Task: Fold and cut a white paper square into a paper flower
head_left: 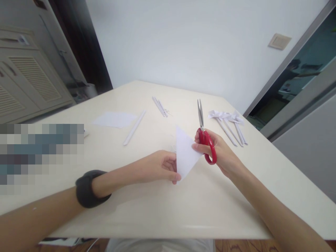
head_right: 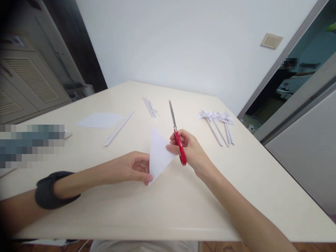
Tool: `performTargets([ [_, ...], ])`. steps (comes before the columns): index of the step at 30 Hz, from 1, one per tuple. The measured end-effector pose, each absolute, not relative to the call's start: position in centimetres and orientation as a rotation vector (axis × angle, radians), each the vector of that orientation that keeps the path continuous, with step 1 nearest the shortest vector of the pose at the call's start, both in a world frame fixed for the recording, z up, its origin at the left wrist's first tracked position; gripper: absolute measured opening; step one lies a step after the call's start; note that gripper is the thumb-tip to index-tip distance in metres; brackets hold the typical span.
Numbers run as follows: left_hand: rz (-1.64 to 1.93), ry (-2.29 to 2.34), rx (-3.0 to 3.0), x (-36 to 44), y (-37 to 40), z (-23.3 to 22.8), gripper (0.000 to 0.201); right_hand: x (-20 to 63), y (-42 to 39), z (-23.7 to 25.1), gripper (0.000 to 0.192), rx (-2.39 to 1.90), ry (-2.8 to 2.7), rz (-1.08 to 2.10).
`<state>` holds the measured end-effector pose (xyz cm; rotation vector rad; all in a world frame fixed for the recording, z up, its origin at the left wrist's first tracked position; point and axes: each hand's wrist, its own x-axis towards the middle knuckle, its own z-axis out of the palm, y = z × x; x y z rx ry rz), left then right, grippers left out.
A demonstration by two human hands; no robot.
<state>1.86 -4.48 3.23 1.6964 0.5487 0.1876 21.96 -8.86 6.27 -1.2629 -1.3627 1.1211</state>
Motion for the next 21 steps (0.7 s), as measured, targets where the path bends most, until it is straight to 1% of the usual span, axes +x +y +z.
performTargets([
  [10,0.190,0.552,1.639,1.8,-4.4,2.8,0.019,22.0,-9.0,6.4,0.018,-1.186,-1.446,1.055],
  [13,0.193,0.554,1.691,1.7,-4.5,3.1,0.018,22.1,-9.0,6.4,0.021,-1.196,-1.466,1.026],
  [17,0.221,0.585,1.861,1.5,-5.0,3.6,0.015,22.1,-9.0,6.5,0.018,-1.172,-1.512,1.005],
  [21,0.189,0.565,1.880,1.6,-5.3,3.9,0.019,22.0,-9.2,6.5,0.016,-1.158,-1.517,0.999],
])
